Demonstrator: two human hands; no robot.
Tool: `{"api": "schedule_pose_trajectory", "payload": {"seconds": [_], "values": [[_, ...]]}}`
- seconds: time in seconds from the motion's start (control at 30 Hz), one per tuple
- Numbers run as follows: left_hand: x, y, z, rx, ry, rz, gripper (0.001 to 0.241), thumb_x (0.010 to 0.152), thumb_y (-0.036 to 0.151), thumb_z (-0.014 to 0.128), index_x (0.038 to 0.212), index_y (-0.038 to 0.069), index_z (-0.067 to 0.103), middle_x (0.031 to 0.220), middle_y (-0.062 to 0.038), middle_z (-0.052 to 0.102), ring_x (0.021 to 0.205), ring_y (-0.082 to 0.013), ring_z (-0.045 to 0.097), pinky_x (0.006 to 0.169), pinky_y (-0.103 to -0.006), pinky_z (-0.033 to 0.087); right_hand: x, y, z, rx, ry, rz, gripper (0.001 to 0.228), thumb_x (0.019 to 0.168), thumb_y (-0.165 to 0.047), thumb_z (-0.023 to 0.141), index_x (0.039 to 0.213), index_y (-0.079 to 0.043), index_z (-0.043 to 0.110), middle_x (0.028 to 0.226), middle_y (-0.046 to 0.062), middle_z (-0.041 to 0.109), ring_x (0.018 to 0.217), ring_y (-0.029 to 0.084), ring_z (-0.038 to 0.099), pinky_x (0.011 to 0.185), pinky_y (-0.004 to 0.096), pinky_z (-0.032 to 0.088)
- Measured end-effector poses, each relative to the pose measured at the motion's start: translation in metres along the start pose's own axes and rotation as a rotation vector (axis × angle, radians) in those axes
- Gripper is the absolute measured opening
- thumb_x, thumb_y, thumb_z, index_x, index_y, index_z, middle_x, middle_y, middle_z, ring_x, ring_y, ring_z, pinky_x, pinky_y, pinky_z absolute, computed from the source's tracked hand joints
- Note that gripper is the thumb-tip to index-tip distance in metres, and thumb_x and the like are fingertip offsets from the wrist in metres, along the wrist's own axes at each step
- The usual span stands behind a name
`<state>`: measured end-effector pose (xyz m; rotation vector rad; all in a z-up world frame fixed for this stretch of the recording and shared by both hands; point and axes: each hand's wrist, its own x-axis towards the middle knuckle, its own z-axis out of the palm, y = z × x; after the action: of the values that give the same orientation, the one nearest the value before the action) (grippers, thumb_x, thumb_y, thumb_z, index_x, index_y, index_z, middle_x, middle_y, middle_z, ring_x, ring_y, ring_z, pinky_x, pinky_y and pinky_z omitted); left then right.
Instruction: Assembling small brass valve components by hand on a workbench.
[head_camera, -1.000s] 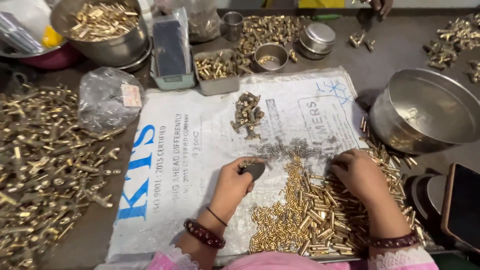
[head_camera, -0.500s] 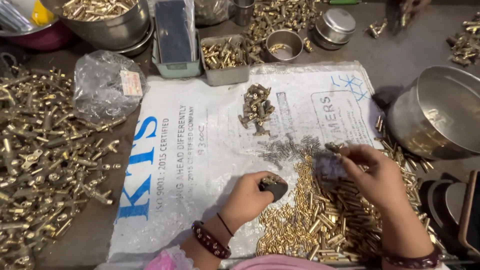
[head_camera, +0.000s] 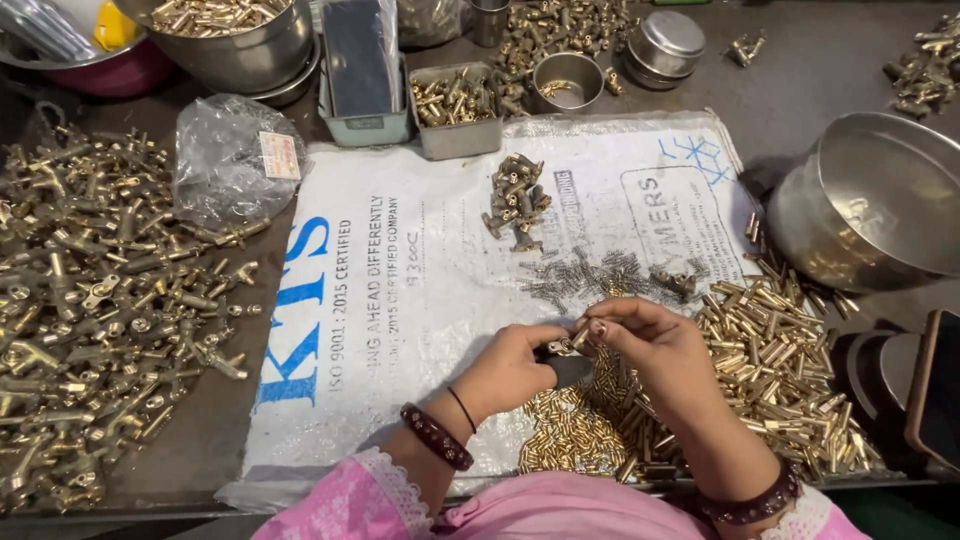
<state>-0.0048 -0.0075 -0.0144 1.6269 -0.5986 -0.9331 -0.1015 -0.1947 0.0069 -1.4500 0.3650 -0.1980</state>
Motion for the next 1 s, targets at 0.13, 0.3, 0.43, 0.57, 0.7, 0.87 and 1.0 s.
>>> {"api": "schedule_pose_trajectory", "payload": {"seconds": [0.13, 0.3, 0.43, 0.57, 0.7, 0.87, 1.0], "values": [[0.013, -0.029, 0.002, -0.054, -0.109, 0.106, 0.027, 0.09, 0.011, 0.072, 0.117, 0.007, 0.075, 0.082, 0.003, 0.069, 0.066, -0.004, 0.058, 0.057, -0.0221, 0.046, -0.001, -0.003, 0.002, 0.033, -0.005, 0.004, 0.02, 0.09, 0.002, 0.068, 0.109, 0.004, 0.072, 0.1, 0.014, 0.077, 0.092, 0.018, 0.073, 0.085, 0.032, 0.059], [0.007, -0.025, 0.003, -0.216, -0.218, 0.082, 0.024, 0.092, 0.0, 0.065, 0.114, 0.002, 0.075, 0.082, 0.001, 0.068, 0.063, -0.0041, 0.055, 0.055, -0.0219, 0.042, 0.001, -0.006, 0.0, 0.013, -0.026, 0.029, 0.02, 0.088, 0.003, 0.068, 0.108, 0.005, 0.072, 0.101, 0.013, 0.077, 0.093, 0.018, 0.074, 0.086, 0.032, 0.06], [-0.006, -0.004, -0.001, -0.474, -0.33, -0.031, 0.035, 0.088, -0.007, 0.058, 0.118, 0.004, 0.073, 0.092, 0.0, 0.071, 0.058, -0.0019, 0.051, 0.051, -0.0191, 0.039, 0.005, -0.016, 0.0, -0.14, -0.008, 0.067, 0.019, 0.089, 0.003, 0.069, 0.107, 0.005, 0.073, 0.098, 0.012, 0.077, 0.089, 0.017, 0.072, 0.079, 0.032, 0.058], [-0.01, 0.008, -0.005, -0.659, -0.404, -0.077, 0.041, 0.087, -0.011, 0.054, 0.123, 0.003, 0.067, 0.104, -0.002, 0.073, 0.065, -0.001, 0.057, 0.053, -0.0184, 0.043, 0.011, -0.021, 0.003, -0.204, -0.046, 0.086, 0.018, 0.087, 0.002, 0.071, 0.105, 0.004, 0.073, 0.097, 0.01, 0.077, 0.089, 0.017, 0.073, 0.08, 0.03, 0.06], [-0.006, -0.018, -0.005, -0.721, -0.458, -0.052, 0.042, 0.089, -0.013, 0.053, 0.126, -0.001, 0.066, 0.107, -0.005, 0.073, 0.067, -0.002, 0.058, 0.054, -0.0191, 0.042, 0.012, -0.025, 0.006, -0.197, -0.098, 0.076, 0.016, 0.087, 0.001, 0.072, 0.102, 0.003, 0.072, 0.095, 0.009, 0.077, 0.088, 0.016, 0.073, 0.079, 0.03, 0.061], [-0.008, -0.013, -0.005, -0.774, -0.544, -0.025, 0.04, 0.088, -0.013, 0.051, 0.125, -0.007, 0.065, 0.103, -0.011, 0.072, 0.054, -0.0049, 0.053, 0.045, -0.0209, 0.038, 0.01, -0.017, 0.003, -0.137, -0.156, 0.152, 0.011, 0.094, 0.002, 0.071, 0.104, 0.007, 0.073, 0.094, 0.015, 0.077, 0.077, 0.023, 0.069, 0.061, 0.039, 0.055], [-0.008, -0.015, -0.008, -0.749, -0.547, -0.034, 0.036, 0.091, -0.01, 0.052, 0.125, -0.006, 0.065, 0.096, -0.012, 0.07, 0.052, -0.0061, 0.054, 0.043, -0.0214, 0.038, 0.013, -0.025, 0.011, -0.202, -0.127, 0.111, 0.011, 0.086, -0.001, 0.073, 0.096, 0.002, 0.073, 0.089, 0.009, 0.076, 0.081, 0.015, 0.072, 0.074, 0.03, 0.06]]}}
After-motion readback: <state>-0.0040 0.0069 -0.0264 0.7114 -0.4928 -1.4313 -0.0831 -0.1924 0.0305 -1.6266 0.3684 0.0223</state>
